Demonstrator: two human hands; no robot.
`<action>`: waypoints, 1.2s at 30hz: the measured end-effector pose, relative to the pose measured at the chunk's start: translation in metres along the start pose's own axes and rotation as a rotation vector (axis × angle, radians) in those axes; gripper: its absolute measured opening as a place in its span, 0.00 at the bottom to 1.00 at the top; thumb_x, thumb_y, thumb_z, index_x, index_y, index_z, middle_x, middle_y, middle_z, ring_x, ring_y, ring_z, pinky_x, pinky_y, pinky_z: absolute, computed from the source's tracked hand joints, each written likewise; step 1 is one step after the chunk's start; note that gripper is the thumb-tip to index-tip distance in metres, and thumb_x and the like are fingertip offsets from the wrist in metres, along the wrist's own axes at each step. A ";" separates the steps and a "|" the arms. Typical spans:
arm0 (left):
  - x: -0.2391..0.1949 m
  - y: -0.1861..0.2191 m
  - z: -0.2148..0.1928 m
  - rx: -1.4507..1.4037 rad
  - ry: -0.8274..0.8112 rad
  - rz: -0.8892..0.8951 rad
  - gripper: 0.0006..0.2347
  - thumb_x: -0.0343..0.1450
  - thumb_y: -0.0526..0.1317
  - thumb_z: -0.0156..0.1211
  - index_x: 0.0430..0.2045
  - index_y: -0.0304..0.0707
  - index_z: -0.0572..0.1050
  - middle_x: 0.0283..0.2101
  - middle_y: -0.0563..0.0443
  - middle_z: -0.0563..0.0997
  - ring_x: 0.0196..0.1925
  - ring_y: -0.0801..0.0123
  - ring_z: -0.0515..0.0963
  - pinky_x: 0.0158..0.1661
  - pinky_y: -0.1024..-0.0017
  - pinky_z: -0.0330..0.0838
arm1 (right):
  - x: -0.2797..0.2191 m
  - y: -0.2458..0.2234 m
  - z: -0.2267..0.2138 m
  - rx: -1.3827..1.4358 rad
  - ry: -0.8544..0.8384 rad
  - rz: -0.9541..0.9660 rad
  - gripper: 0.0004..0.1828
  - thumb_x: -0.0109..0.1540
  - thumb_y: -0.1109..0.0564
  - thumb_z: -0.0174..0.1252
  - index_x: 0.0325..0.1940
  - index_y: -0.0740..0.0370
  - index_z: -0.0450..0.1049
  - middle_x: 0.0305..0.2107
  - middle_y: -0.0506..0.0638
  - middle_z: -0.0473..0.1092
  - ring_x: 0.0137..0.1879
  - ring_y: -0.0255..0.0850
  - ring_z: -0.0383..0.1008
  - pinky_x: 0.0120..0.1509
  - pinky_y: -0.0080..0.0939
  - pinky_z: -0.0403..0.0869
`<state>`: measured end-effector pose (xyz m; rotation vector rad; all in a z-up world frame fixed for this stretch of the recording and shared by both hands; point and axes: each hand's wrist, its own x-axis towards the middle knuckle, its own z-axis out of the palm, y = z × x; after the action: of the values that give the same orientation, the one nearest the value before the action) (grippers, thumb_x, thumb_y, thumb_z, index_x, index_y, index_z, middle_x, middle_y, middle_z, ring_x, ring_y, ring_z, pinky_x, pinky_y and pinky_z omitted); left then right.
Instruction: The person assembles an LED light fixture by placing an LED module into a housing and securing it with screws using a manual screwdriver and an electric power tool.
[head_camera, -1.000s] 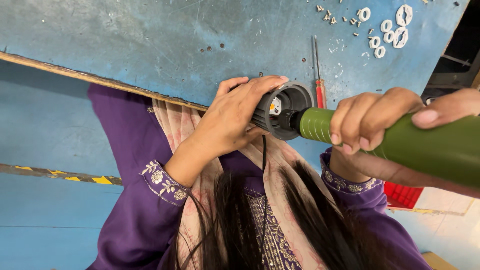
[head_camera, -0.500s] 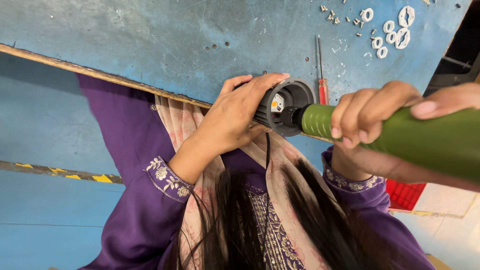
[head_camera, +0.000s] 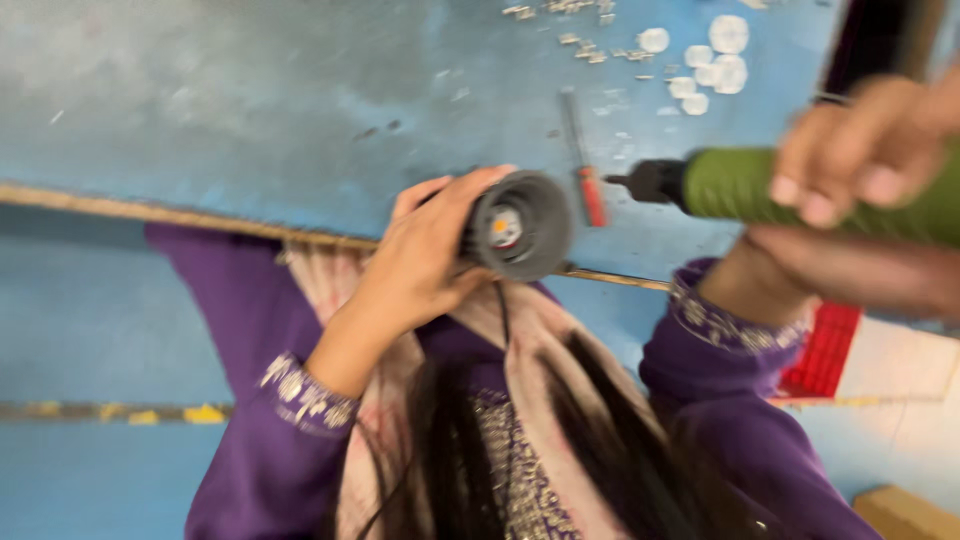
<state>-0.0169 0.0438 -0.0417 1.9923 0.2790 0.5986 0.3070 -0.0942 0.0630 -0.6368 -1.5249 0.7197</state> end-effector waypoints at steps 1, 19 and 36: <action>0.001 0.001 0.000 0.010 -0.001 0.002 0.41 0.57 0.36 0.77 0.67 0.40 0.59 0.66 0.46 0.72 0.68 0.53 0.73 0.68 0.53 0.58 | 0.003 -0.001 -0.005 -0.052 0.043 -0.028 0.30 0.64 0.33 0.52 0.50 0.63 0.68 0.35 0.48 0.69 0.32 0.37 0.74 0.32 0.41 0.80; -0.004 0.000 -0.003 -0.018 -0.005 0.012 0.54 0.54 0.42 0.83 0.73 0.38 0.48 0.73 0.42 0.63 0.74 0.48 0.63 0.69 0.56 0.56 | -0.087 0.023 -0.091 -0.456 0.651 0.033 0.44 0.68 0.27 0.34 0.55 0.70 0.72 0.39 0.61 0.71 0.43 0.51 0.72 0.48 0.47 0.72; -0.001 -0.007 0.008 0.045 0.039 -0.006 0.40 0.61 0.45 0.79 0.67 0.42 0.59 0.68 0.48 0.71 0.70 0.55 0.72 0.69 0.58 0.60 | -0.077 0.051 0.117 -1.300 0.294 0.700 0.13 0.68 0.62 0.71 0.54 0.59 0.77 0.47 0.52 0.68 0.54 0.49 0.71 0.59 0.43 0.71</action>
<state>-0.0133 0.0405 -0.0516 2.0240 0.3249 0.6332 0.1950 -0.1279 -0.0301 -2.2033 -1.3361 -0.0077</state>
